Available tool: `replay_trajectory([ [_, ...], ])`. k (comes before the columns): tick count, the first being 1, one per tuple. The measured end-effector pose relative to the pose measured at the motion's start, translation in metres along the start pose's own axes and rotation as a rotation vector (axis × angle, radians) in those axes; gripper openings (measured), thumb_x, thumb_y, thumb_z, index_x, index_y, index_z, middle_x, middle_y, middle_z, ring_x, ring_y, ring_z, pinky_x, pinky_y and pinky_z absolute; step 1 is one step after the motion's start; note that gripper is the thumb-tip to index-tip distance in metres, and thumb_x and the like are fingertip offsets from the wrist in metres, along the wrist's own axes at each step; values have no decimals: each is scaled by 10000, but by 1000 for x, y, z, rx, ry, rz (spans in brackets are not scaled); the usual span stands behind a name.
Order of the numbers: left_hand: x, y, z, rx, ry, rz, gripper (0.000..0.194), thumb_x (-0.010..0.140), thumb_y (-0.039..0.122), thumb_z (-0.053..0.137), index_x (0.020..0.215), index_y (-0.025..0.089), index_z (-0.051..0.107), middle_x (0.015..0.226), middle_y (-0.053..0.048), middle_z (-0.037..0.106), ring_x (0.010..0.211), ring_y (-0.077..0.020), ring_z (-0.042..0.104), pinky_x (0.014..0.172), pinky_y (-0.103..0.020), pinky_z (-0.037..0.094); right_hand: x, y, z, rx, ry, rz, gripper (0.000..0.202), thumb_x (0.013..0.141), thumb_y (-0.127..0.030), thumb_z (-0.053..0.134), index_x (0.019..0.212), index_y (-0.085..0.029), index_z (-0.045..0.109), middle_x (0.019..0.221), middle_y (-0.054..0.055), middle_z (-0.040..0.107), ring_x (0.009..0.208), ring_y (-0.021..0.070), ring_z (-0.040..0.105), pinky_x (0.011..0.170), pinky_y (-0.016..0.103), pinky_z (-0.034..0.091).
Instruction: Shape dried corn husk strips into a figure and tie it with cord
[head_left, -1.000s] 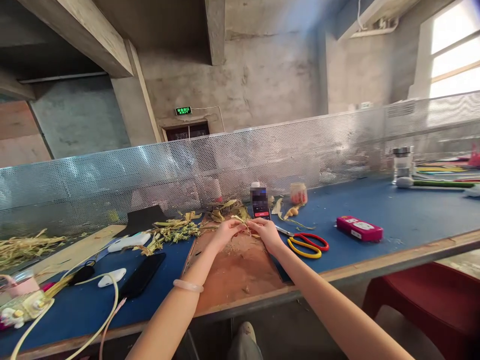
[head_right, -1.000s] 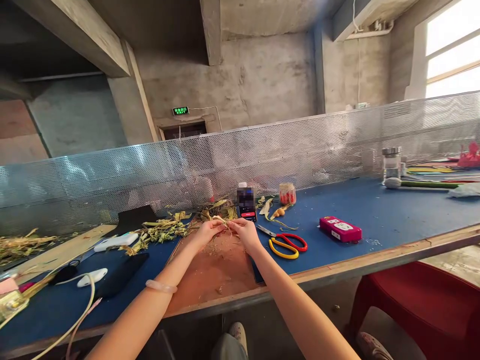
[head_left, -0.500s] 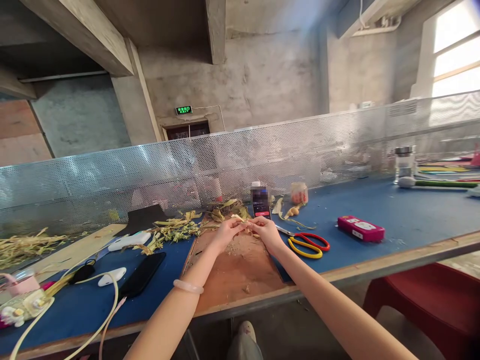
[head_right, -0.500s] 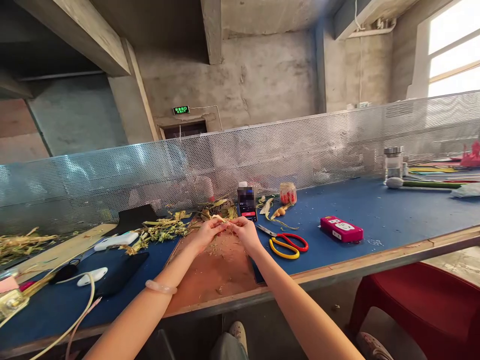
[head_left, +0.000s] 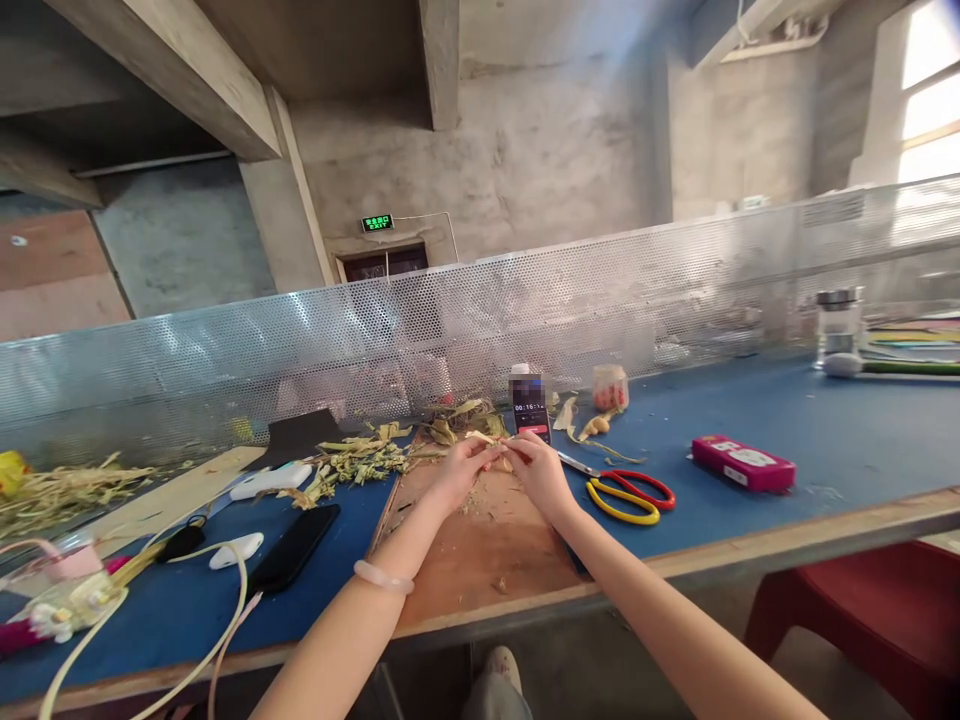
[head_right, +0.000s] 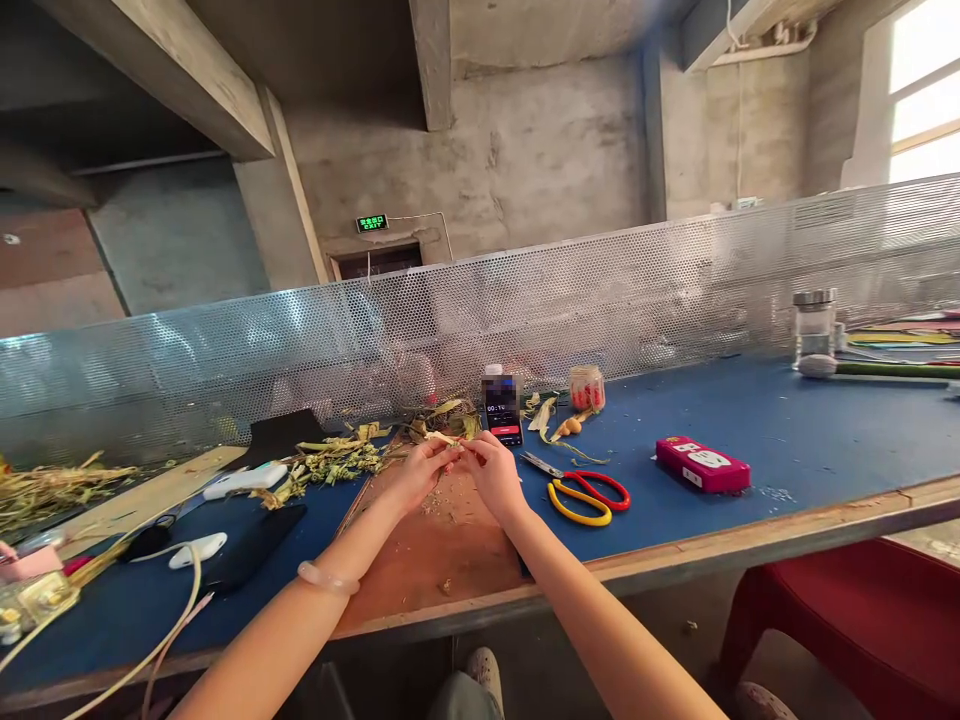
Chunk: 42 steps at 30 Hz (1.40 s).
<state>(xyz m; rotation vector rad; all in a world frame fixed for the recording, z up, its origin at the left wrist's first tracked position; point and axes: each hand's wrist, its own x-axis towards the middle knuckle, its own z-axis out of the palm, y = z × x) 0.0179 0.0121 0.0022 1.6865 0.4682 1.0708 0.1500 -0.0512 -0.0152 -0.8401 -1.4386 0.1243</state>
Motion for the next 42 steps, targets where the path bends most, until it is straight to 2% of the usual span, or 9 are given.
replay_trajectory([
  [5, 3, 1, -3, -39, 20, -11, 280, 625, 346, 716, 811, 140, 683, 698, -4, 567, 574, -68, 419, 533, -211, 289, -1, -5, 1, -34, -43, -49, 250, 847, -288, 456, 805, -171, 673, 768, 45, 563, 680, 146, 526, 636, 242, 423],
  [18, 0, 3, 2, -216, 34, -45, 191, 598, 221, 748, 754, 136, 679, 804, -35, 626, 647, -77, 488, 548, -201, 332, 0, 0, 0, -116, 16, -83, 232, 834, -292, 493, 831, -179, 695, 753, 44, 568, 673, 146, 537, 628, 254, 457],
  [22, 1, 2, 4, -274, 69, -41, 159, 594, 196, 748, 721, 134, 676, 778, -25, 630, 653, -73, 503, 542, -192, 340, -2, 1, -1, -184, 63, -92, 225, 832, -292, 497, 898, -229, 703, 896, 65, 517, 749, 166, 512, 675, 295, 455],
  [29, 2, 5, 10, -369, 107, -51, 175, 577, 218, 754, 702, 129, 671, 754, -21, 631, 606, -66, 508, 517, -188, 355, -5, -4, 1, -497, 137, -200, 244, 839, -270, 483, 993, -291, 671, 1076, 90, 459, 940, 233, 456, 738, 354, 471],
  [33, 0, 9, 12, -395, 101, -57, 168, 594, 227, 738, 714, 139, 662, 758, -23, 634, 614, -75, 522, 510, -190, 360, -4, -6, 0, -370, 126, -228, 261, 852, -247, 457, 1030, -282, 644, 1196, 77, 456, 969, 219, 479, 797, 358, 461],
  [38, -1, 11, 8, -365, 53, -106, 153, 610, 219, 727, 706, 127, 651, 715, -26, 626, 582, -79, 525, 487, -198, 351, -1, -9, -7, -115, 152, -115, 323, 882, -232, 381, 1160, -201, 544, 955, 90, 575, 829, 183, 544, 741, 328, 475],
  [42, 0, 8, 1, -318, 24, -157, 147, 608, 210, 729, 700, 135, 641, 669, 2, 595, 526, -61, 495, 473, -194, 341, 1, -6, -6, -84, 32, -132, 280, 847, -225, 457, 1085, -206, 603, 883, 64, 597, 812, 172, 570, 753, 305, 478],
])
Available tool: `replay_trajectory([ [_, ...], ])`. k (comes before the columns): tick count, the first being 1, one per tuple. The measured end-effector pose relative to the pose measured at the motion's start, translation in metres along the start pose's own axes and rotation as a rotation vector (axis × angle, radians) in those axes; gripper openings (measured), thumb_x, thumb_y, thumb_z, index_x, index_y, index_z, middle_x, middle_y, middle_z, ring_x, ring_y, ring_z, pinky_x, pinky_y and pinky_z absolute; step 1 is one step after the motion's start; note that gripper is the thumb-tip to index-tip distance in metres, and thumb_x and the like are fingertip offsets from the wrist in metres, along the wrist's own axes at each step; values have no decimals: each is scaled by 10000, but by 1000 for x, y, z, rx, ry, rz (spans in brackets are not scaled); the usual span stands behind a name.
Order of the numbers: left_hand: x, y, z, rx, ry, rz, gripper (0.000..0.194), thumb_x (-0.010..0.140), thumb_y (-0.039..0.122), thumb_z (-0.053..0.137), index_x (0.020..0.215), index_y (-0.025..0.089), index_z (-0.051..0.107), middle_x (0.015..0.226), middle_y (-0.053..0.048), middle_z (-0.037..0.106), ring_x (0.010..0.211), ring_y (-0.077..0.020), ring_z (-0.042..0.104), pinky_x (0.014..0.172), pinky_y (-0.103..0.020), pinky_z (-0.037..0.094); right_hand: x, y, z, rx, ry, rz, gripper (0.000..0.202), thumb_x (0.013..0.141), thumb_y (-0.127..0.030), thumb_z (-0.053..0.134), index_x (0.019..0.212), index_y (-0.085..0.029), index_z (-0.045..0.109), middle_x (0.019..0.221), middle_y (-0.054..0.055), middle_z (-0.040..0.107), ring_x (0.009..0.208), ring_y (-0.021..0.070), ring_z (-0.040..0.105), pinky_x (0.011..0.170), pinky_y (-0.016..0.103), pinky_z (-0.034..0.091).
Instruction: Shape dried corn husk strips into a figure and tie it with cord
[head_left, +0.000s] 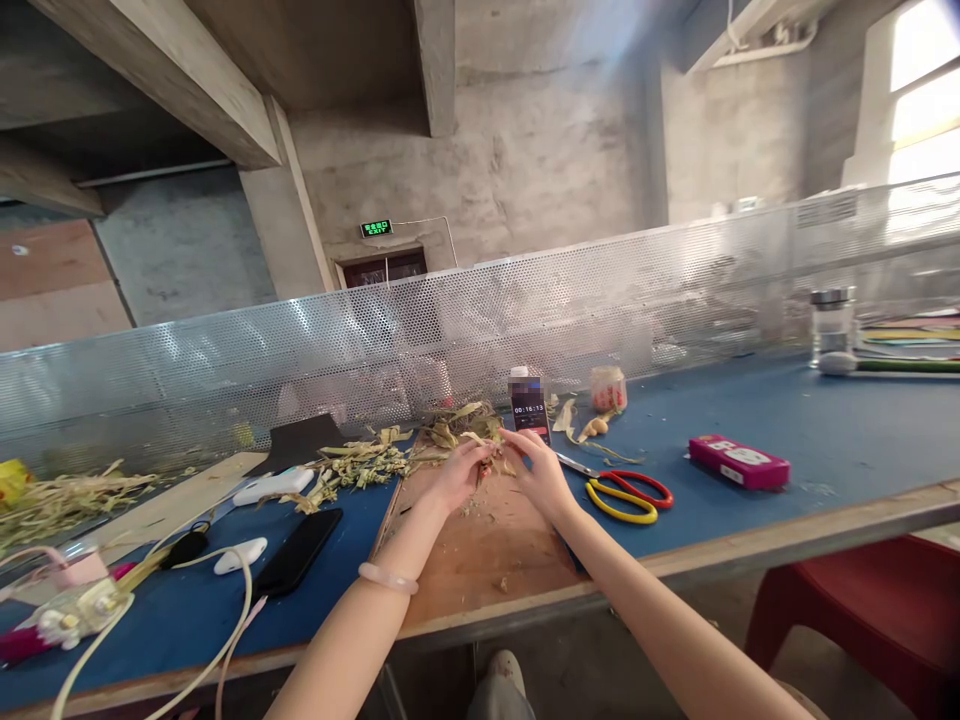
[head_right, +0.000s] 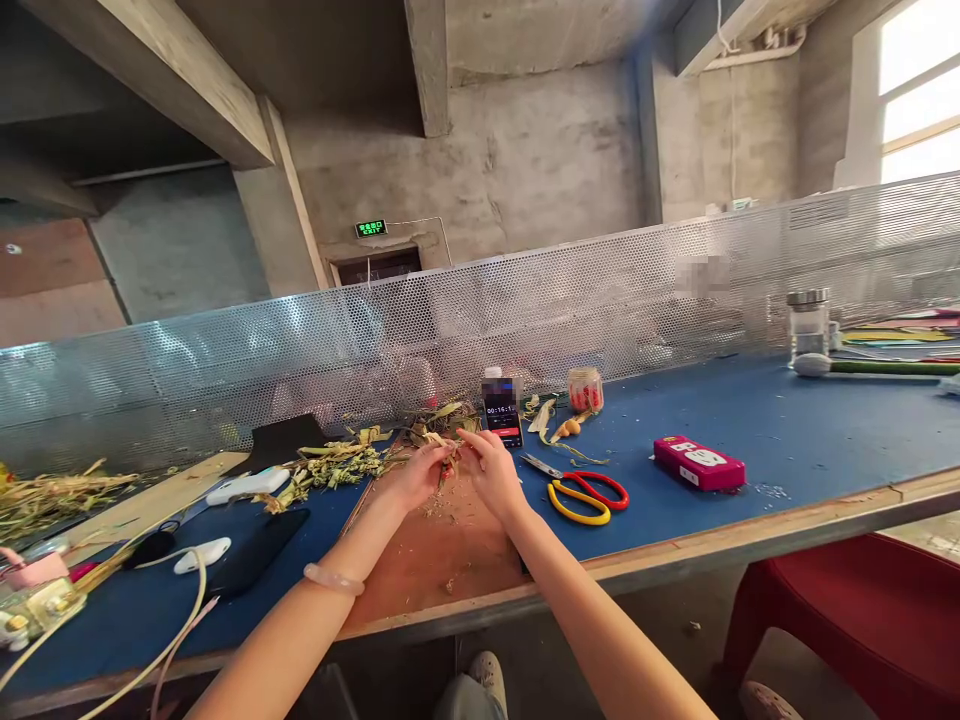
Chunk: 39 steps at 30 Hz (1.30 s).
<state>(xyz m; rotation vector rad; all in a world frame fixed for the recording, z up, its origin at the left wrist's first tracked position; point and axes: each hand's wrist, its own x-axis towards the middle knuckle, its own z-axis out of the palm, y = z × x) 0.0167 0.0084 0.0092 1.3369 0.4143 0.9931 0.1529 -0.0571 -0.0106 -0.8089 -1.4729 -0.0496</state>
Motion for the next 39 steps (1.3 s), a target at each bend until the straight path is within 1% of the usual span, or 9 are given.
replay_trajectory([
  [4, 1, -1, -9, 60, -36, -44, 157, 595, 198, 734, 693, 127, 635, 633, 11, 565, 503, -55, 473, 458, -189, 321, -1, 2, 5, 35, -74, 0, 229, 822, -201, 499, 978, -212, 666, 825, 44, 604, 766, 154, 588, 719, 270, 485],
  [7, 1, -1, -13, 88, -63, -60, 151, 604, 198, 726, 692, 125, 628, 636, 10, 561, 506, -56, 469, 457, -189, 315, -1, 3, 6, 49, -64, 27, 195, 815, -205, 508, 868, -198, 696, 766, 41, 613, 708, 152, 593, 670, 266, 491],
  [10, 0, -2, -12, 79, -84, -52, 147, 625, 198, 711, 727, 141, 623, 676, 10, 561, 542, -61, 479, 477, -189, 328, -2, 3, 5, 60, -29, 48, 196, 815, -218, 505, 812, -188, 699, 757, 47, 621, 675, 151, 591, 627, 262, 493],
  [13, -2, -2, -7, 56, -100, -29, 151, 646, 199, 690, 771, 156, 617, 712, 8, 562, 574, -67, 490, 493, -190, 339, -3, 2, 4, 66, -7, 49, 205, 823, -221, 491, 827, -189, 694, 782, 49, 624, 693, 153, 593, 635, 260, 490],
  [16, -3, -1, -3, 40, -112, -21, 128, 656, 193, 672, 763, 162, 609, 710, 8, 559, 566, -69, 486, 490, -197, 343, -4, 0, 3, 63, -10, 40, 207, 829, -220, 488, 851, -184, 691, 794, 55, 625, 707, 155, 589, 665, 264, 483],
  [21, -7, 2, -3, 13, -108, -15, 97, 657, 185, 624, 748, 174, 593, 704, 12, 531, 567, -79, 488, 467, -203, 352, -4, -6, 4, 54, -32, 23, 209, 832, -223, 488, 855, -183, 692, 807, 60, 624, 734, 161, 588, 699, 267, 475],
  [26, -8, 4, -2, 6, -90, -25, 107, 629, 164, 589, 736, 172, 587, 677, 7, 521, 566, -89, 493, 462, -200, 357, -3, -11, 4, 52, -31, 22, 209, 827, -231, 489, 835, -181, 692, 797, 67, 630, 714, 165, 589, 680, 275, 477],
  [33, -10, 5, 4, -36, -42, -5, 125, 608, 146, 594, 730, 169, 577, 686, 8, 524, 588, -90, 496, 497, -201, 379, -3, -13, 4, 66, -19, 37, 195, 811, -225, 496, 835, -184, 685, 807, 66, 634, 725, 167, 594, 686, 288, 485],
  [39, -12, 7, 4, -43, -73, -31, 119, 608, 157, 615, 717, 170, 569, 629, 19, 505, 533, -82, 479, 452, -196, 344, -2, -13, 3, 96, -51, 56, 190, 799, -193, 501, 820, -173, 689, 785, 61, 625, 712, 161, 594, 653, 269, 488],
])
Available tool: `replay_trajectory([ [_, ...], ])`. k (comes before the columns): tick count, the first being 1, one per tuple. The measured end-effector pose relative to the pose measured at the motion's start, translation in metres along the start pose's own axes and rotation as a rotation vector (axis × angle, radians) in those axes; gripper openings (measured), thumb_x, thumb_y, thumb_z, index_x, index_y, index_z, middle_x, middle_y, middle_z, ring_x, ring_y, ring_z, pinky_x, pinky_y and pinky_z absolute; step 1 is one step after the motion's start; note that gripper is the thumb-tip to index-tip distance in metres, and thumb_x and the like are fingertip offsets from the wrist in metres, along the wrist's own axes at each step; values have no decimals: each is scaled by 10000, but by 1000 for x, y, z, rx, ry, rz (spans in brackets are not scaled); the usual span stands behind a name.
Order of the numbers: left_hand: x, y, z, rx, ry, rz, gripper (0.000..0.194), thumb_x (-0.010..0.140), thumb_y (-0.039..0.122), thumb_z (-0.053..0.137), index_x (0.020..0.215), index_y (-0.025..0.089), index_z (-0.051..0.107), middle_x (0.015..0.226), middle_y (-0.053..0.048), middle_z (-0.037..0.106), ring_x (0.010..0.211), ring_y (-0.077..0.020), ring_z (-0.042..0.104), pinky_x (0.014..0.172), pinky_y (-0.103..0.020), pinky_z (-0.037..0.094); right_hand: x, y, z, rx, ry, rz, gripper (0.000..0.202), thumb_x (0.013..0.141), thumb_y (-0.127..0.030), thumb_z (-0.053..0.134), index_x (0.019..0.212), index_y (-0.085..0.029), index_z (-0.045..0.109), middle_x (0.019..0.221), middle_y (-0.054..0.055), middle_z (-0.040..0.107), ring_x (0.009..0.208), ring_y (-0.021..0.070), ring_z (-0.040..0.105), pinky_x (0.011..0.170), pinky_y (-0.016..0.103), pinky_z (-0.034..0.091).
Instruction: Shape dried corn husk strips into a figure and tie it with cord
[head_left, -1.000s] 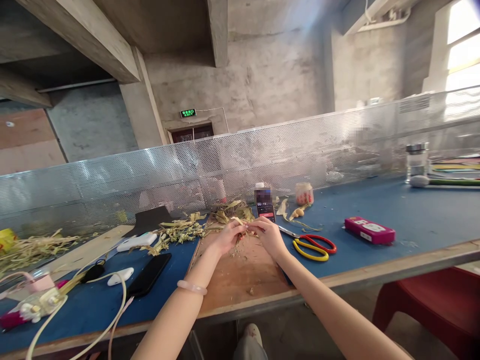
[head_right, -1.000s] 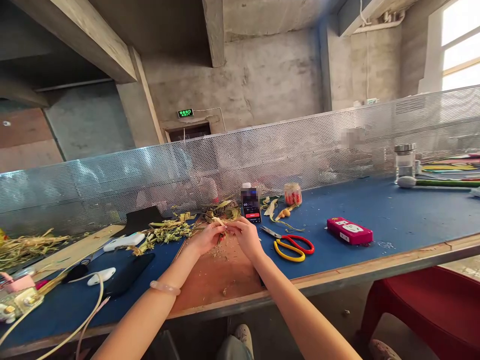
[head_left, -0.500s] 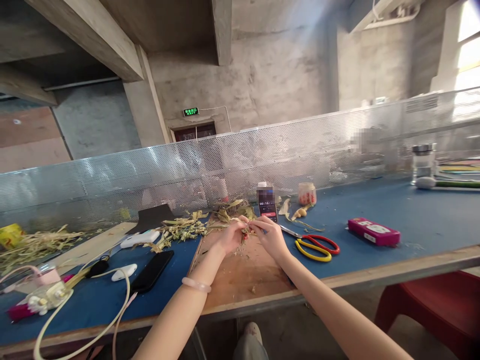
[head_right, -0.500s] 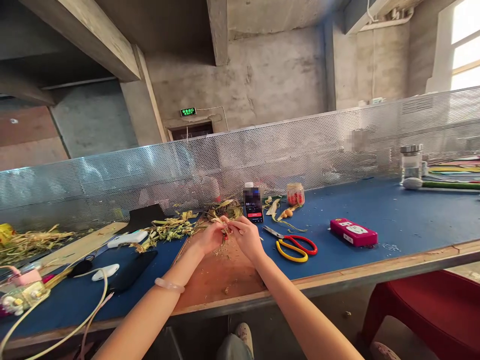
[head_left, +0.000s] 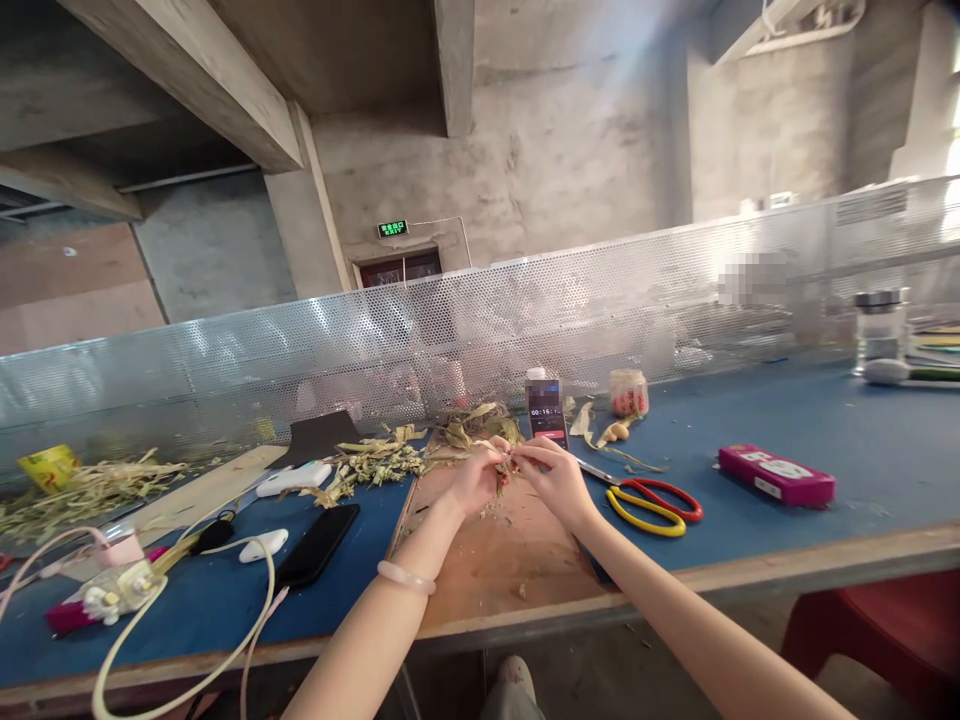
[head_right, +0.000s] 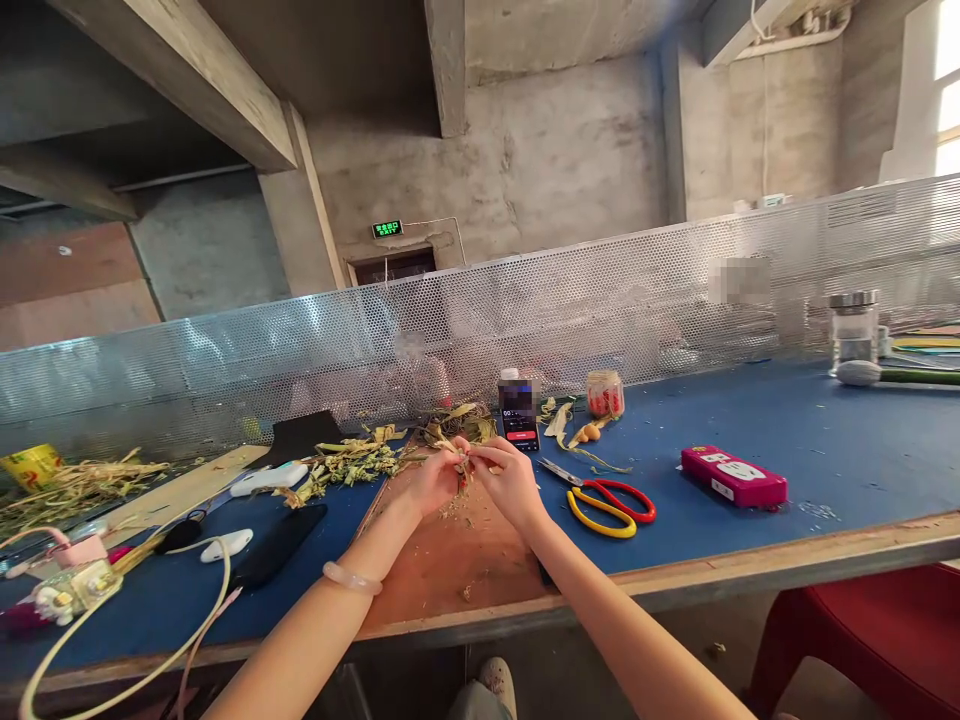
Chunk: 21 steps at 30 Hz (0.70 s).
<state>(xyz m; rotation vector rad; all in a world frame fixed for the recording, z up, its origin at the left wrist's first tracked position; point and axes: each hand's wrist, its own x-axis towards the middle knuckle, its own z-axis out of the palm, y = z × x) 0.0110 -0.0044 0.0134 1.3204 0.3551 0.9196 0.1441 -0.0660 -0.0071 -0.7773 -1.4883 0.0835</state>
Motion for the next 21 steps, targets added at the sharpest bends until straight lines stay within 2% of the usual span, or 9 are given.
replay_trajectory([
  [4, -3, 4, 2, -7, -39, -12, 126, 621, 178, 673, 684, 155, 566, 608, 16, 496, 519, -80, 477, 438, -198, 331, 12, -2, -8, 7, -119, 25, 170, 764, -177, 536, 795, -174, 704, 751, 50, 633, 669, 153, 598, 612, 257, 492],
  [9, 0, 8, 4, -108, 13, 76, 179, 642, 219, 712, 675, 154, 549, 651, 13, 506, 577, -76, 485, 459, -188, 329, 56, -8, -19, 47, -391, 116, 136, 721, -169, 583, 712, -193, 717, 704, 31, 660, 654, 160, 618, 628, 289, 512],
  [13, 5, 9, -2, -219, 114, 159, 184, 676, 252, 696, 726, 181, 534, 665, 31, 510, 598, -64, 476, 483, -179, 330, 94, -10, -23, 302, -561, 301, 221, 742, -203, 587, 936, -180, 689, 753, 40, 701, 671, 170, 648, 642, 326, 538],
  [16, 7, 7, -8, -279, 178, 170, 185, 697, 273, 678, 707, 171, 525, 637, 32, 499, 587, -61, 470, 482, -181, 328, 108, -4, -23, 260, -635, 240, 290, 748, -227, 592, 1031, -198, 650, 775, 28, 697, 672, 153, 636, 628, 307, 530],
  [21, 8, 4, -9, -361, 214, 148, 162, 712, 271, 664, 736, 154, 555, 640, 28, 488, 603, -69, 483, 485, -190, 341, 111, 6, -12, 180, -688, 31, 195, 727, -244, 624, 908, -216, 691, 808, 19, 662, 728, 146, 621, 683, 282, 505],
])
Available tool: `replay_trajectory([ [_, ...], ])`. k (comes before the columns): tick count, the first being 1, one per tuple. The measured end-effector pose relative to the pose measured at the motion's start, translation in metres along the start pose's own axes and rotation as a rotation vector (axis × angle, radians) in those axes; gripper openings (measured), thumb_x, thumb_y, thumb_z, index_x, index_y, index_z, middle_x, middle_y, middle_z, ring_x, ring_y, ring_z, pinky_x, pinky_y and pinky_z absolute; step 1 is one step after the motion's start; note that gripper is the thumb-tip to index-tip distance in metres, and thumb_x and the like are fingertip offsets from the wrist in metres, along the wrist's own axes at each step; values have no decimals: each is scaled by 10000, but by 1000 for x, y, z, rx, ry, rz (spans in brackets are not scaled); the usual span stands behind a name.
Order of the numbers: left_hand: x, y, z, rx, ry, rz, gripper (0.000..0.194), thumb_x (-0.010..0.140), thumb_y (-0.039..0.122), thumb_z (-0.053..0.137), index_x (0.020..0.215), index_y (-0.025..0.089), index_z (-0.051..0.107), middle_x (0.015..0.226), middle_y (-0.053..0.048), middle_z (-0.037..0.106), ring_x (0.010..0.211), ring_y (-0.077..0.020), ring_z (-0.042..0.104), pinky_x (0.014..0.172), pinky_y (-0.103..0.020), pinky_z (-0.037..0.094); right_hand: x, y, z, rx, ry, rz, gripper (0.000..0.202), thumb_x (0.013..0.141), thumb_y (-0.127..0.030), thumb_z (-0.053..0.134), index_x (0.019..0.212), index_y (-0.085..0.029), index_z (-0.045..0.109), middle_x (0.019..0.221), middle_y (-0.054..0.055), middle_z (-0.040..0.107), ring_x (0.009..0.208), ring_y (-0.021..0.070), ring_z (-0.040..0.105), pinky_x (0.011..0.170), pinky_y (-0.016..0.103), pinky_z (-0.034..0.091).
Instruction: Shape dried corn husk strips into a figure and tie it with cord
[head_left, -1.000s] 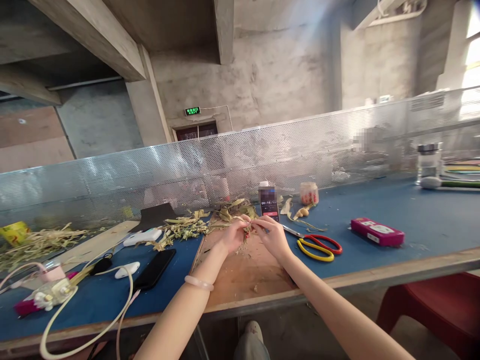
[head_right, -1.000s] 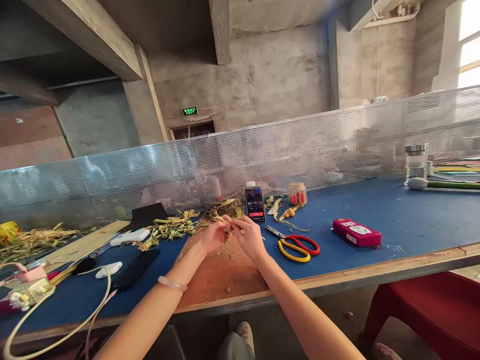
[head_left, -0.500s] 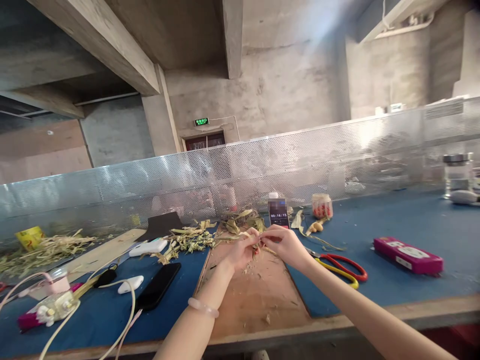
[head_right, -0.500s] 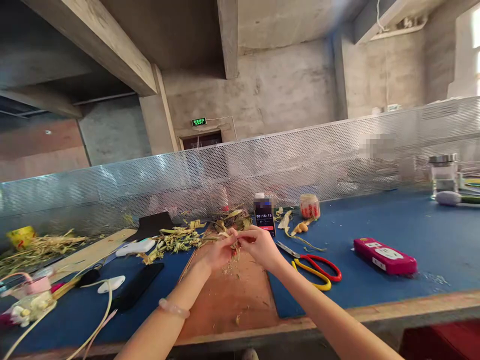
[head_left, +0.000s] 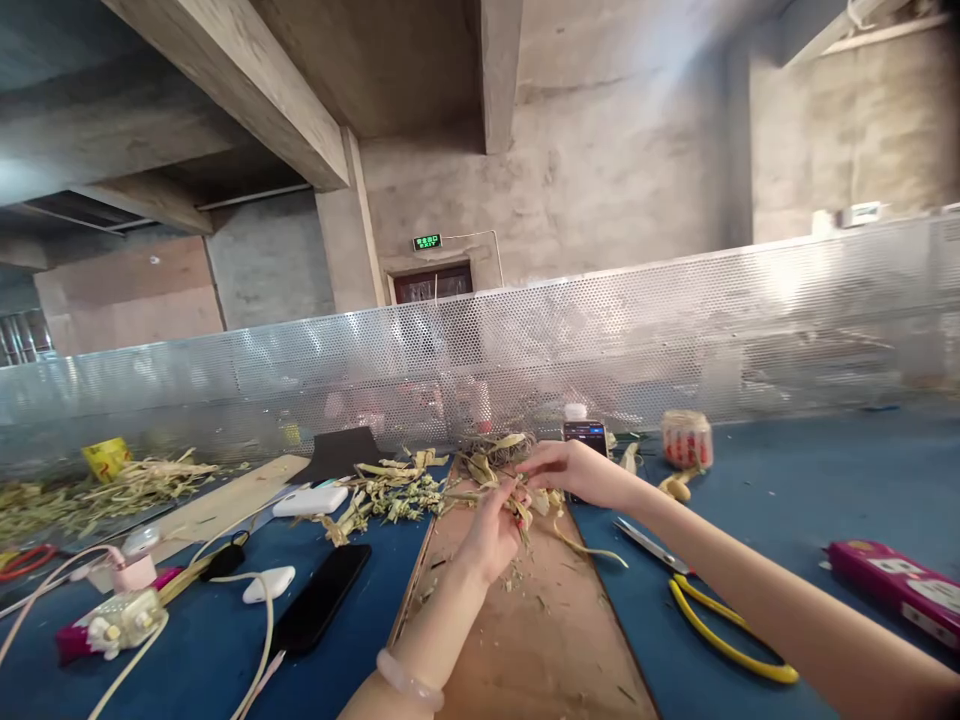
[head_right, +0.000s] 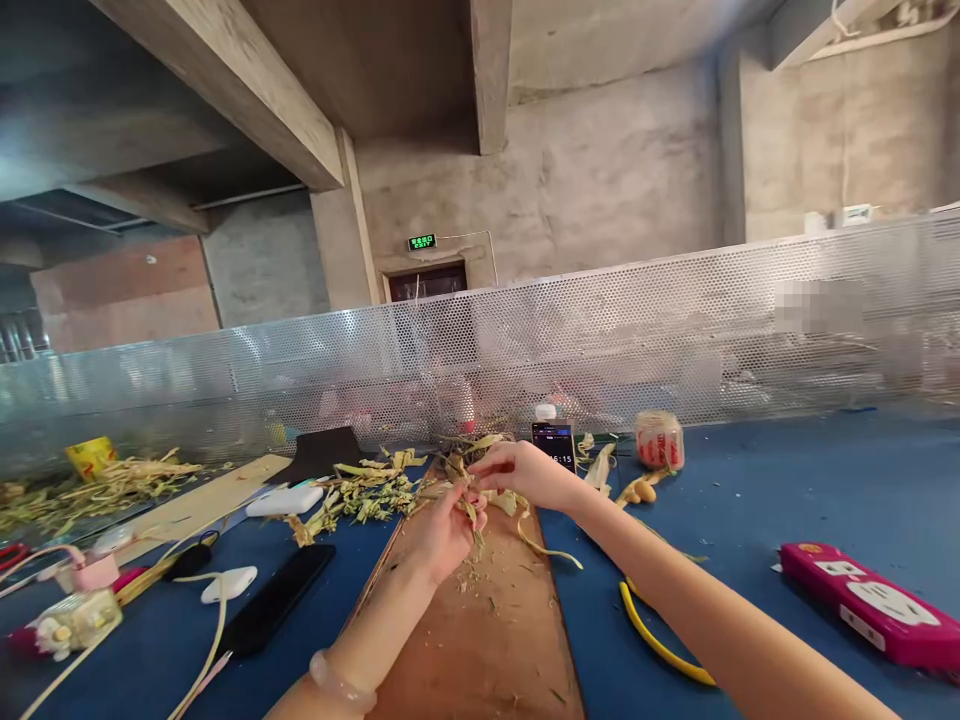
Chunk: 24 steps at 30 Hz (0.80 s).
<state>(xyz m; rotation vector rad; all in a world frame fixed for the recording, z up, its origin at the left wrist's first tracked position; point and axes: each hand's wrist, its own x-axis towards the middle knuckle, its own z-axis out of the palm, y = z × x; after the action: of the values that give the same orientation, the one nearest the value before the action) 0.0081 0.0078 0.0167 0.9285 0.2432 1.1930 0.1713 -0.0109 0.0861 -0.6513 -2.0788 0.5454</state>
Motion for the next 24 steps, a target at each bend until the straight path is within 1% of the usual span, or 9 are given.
replay_trajectory([
  [4, -2, -1, 3, -143, -42, -71, 138, 726, 235, 652, 814, 156, 580, 655, 27, 484, 590, -65, 467, 480, -193, 344, 8, -4, 5, 2, -82, -38, 130, 759, -242, 591, 846, -217, 684, 775, 8, 646, 717, 140, 616, 686, 281, 503],
  [8, -6, -2, 7, -258, -85, -139, 95, 747, 216, 629, 775, 153, 562, 638, 25, 461, 601, -67, 453, 497, -190, 349, 17, -6, 2, -45, -112, -85, 98, 751, -248, 601, 795, -206, 677, 773, 6, 636, 723, 134, 601, 672, 267, 490],
  [11, -9, -1, 9, -301, -106, -165, 95, 751, 211, 620, 769, 163, 540, 638, 22, 447, 623, -74, 454, 518, -190, 352, 23, 0, 1, -5, -123, -106, 89, 751, -256, 608, 748, -197, 673, 750, 0, 620, 696, 122, 588, 654, 253, 480],
  [16, -11, 1, 11, -442, -118, -265, 123, 750, 191, 616, 793, 161, 506, 647, 29, 451, 628, -74, 462, 529, -187, 330, 26, 10, 9, 122, -77, -119, 96, 743, -243, 631, 682, -169, 645, 725, 7, 586, 692, 122, 561, 655, 256, 455],
  [20, -10, 3, 12, -557, -160, -300, 73, 798, 183, 554, 822, 145, 497, 648, 18, 472, 628, -89, 460, 534, -199, 314, 23, 13, 15, 182, -23, -93, 83, 757, -223, 613, 698, -166, 623, 743, 9, 560, 693, 121, 537, 650, 255, 436],
  [24, -11, 6, 16, -655, -186, -348, 67, 817, 185, 529, 840, 137, 487, 628, 16, 480, 632, -97, 457, 548, -198, 310, 20, 15, 18, 237, 11, -94, 82, 774, -223, 591, 716, -168, 610, 792, 18, 549, 726, 125, 525, 675, 259, 427],
])
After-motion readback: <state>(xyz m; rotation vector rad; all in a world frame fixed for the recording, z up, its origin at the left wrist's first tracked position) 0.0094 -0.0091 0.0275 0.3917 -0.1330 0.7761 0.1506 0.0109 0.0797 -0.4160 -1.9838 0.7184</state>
